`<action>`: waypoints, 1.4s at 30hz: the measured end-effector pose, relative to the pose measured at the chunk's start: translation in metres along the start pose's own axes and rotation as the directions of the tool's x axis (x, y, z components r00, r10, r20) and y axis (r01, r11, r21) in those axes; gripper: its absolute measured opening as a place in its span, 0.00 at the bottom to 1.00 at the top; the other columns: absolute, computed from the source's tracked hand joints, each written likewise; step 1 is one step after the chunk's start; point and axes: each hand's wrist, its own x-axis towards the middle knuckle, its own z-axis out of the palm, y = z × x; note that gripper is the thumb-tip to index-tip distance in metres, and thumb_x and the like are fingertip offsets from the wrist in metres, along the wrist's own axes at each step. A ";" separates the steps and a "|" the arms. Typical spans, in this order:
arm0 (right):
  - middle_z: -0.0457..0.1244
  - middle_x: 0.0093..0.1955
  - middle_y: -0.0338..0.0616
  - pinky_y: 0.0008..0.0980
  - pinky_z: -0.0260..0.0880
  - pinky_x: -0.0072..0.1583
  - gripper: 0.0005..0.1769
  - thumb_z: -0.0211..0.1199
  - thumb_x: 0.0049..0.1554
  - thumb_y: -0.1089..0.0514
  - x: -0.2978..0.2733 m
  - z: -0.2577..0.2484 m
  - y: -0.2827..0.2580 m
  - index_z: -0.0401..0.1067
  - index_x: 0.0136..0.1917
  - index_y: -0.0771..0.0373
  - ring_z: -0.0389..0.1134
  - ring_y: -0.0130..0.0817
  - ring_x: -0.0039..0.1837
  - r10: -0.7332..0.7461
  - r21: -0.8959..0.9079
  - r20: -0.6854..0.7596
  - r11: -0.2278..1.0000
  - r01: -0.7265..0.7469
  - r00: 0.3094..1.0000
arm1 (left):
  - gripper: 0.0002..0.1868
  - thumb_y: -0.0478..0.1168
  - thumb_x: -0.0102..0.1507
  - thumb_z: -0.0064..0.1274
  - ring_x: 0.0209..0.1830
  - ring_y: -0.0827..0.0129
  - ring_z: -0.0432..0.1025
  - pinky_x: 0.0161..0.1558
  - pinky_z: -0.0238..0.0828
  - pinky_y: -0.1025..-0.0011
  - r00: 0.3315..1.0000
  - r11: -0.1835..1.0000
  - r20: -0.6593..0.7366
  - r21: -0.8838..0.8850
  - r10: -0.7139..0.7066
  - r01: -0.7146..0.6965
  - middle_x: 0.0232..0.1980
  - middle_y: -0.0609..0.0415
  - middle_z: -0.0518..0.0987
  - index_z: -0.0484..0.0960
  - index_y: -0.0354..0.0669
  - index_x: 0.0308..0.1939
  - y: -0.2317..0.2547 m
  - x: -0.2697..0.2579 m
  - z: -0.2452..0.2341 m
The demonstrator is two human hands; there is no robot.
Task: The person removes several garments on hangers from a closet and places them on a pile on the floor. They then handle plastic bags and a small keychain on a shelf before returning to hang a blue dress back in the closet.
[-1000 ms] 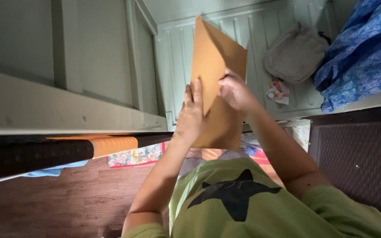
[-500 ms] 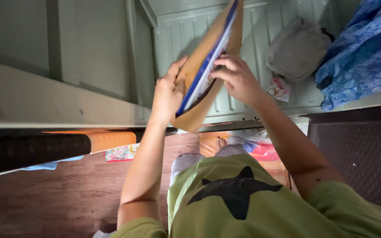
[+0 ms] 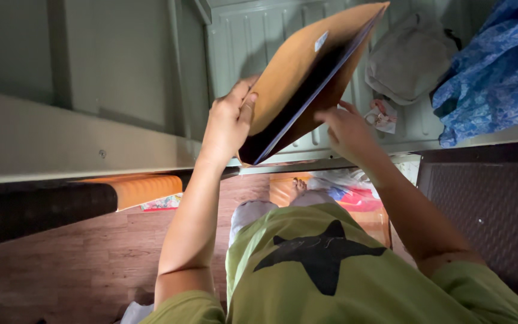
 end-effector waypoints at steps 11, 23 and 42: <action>0.68 0.55 0.51 0.47 0.70 0.59 0.29 0.57 0.55 0.75 -0.015 0.007 0.004 0.65 0.68 0.60 0.70 0.53 0.58 -0.056 0.028 -0.291 0.997 0.067 0.955 | 0.14 0.39 0.70 0.49 0.42 0.44 0.78 0.43 0.74 0.51 0.993 0.979 0.037 0.164 0.114 -0.118 0.40 0.39 0.83 0.79 0.49 0.60 0.021 -0.017 0.009; 0.66 0.49 0.53 0.49 0.67 0.55 0.17 0.58 0.57 0.75 -0.004 0.004 -0.005 0.71 0.58 0.63 0.68 0.54 0.52 0.048 0.013 -0.395 0.999 -0.047 0.917 | 0.16 0.39 0.72 0.46 0.46 0.43 0.79 0.45 0.76 0.56 0.991 0.991 0.022 -0.011 0.131 -0.131 0.43 0.37 0.82 0.78 0.49 0.63 0.014 -0.021 0.011; 0.63 0.60 0.51 0.32 0.63 0.65 0.18 0.43 0.54 0.80 0.015 0.060 0.012 0.66 0.50 0.66 0.65 0.41 0.62 0.281 0.601 -0.549 0.787 0.138 0.787 | 0.19 0.43 0.63 0.56 0.36 0.39 0.78 0.39 0.75 0.48 0.997 0.898 -0.016 0.435 -0.074 0.074 0.34 0.37 0.82 0.76 0.41 0.57 -0.031 0.007 0.026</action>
